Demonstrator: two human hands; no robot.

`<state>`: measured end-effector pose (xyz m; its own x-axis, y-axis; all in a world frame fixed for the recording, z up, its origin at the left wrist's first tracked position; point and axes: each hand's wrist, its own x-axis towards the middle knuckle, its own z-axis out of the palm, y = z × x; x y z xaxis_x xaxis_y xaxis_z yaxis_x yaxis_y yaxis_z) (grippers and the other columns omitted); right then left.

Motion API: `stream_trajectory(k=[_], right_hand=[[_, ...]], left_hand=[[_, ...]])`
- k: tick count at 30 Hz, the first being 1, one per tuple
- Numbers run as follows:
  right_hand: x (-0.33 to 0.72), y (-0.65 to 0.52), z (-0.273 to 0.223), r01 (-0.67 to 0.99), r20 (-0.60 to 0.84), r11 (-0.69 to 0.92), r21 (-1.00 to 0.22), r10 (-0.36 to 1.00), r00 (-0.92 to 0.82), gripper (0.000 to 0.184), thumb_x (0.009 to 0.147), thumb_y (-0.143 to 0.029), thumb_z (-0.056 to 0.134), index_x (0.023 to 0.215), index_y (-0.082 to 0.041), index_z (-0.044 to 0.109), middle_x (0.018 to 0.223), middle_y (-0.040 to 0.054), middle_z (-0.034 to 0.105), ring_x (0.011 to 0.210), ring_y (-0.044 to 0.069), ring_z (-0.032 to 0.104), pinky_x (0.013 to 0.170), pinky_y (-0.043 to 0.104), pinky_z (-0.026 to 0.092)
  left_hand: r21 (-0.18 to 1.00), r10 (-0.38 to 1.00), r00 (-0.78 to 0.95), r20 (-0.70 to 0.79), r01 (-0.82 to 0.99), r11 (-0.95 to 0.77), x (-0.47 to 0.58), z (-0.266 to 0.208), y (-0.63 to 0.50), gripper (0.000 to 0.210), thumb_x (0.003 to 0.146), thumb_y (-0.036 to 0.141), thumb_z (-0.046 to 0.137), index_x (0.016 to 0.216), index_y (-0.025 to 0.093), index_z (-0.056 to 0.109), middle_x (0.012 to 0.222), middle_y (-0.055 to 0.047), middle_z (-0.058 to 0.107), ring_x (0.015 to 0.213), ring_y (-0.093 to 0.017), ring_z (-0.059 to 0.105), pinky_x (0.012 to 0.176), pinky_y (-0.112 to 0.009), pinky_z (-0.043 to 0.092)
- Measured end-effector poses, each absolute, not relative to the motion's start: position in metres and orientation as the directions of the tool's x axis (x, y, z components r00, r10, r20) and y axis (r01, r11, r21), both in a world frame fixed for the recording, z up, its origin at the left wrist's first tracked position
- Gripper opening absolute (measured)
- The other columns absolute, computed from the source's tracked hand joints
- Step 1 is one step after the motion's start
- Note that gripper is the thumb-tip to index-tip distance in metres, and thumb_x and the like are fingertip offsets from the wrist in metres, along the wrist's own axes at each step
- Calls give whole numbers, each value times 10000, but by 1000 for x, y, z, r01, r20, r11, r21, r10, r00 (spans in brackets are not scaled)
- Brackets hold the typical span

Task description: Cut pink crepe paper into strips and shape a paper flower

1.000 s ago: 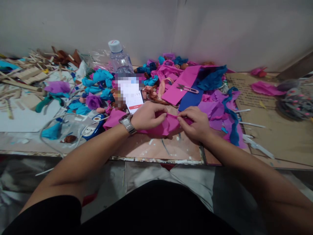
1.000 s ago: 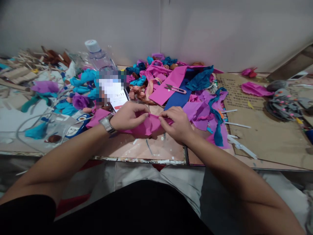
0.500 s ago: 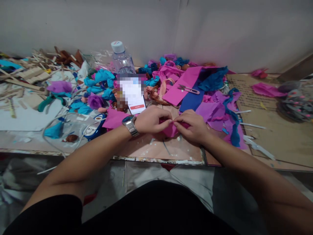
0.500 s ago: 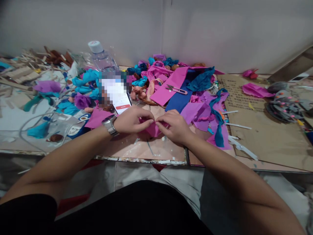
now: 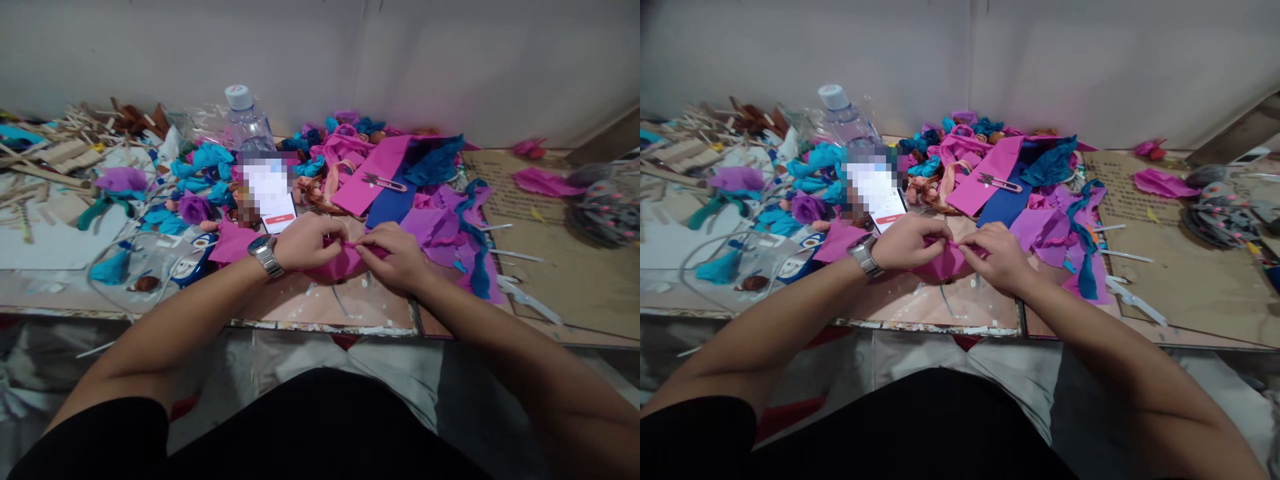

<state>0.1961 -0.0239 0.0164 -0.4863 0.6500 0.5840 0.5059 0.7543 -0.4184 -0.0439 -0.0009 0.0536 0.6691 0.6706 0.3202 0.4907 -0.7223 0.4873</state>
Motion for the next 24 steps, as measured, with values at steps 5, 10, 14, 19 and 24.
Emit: stream_trajectory(k=[5,10,14,19,24], right_hand=[[197,-24,18,521,572,736,-432,670,-473,106,992,-286,671,951,-225,748,867,52,783,837,237,694,826,423,497],[197,-24,19,528,568,728,-437,679,-465,113,991,-291,666,956,-231,756,868,55,787,837,241,699,819,424,498],[195,-26,20,501,540,757,-420,652,-532,132,997,-303,654,970,-231,761,880,53,799,841,242,693,820,427,485],[193,-28,21,475,557,789,-390,613,-561,141,1010,-306,653,957,-222,752,865,46,796,827,233,675,811,420,472],[192,-28,21,488,583,781,-389,619,-526,121,997,-315,676,974,-238,767,873,50,799,826,230,679,811,418,485]], left_hand=[[442,712,616,336,565,-697,-47,53,3,220,822,197,556,886,169,766,779,-36,751,663,-164,625,667,-294,421],[452,718,617,323,566,-689,-51,54,6,251,830,203,536,915,167,770,823,-48,767,701,-179,653,689,-304,440],[505,588,784,201,431,-748,-49,56,3,259,882,300,596,1011,169,779,868,-44,781,723,-169,667,690,-281,443],[614,608,787,107,428,-663,-45,56,0,233,918,299,592,910,159,779,751,-21,737,641,-130,610,623,-247,398],[745,618,786,35,391,-540,-47,55,4,206,905,264,598,907,154,773,732,5,709,636,-116,588,607,-230,405]])
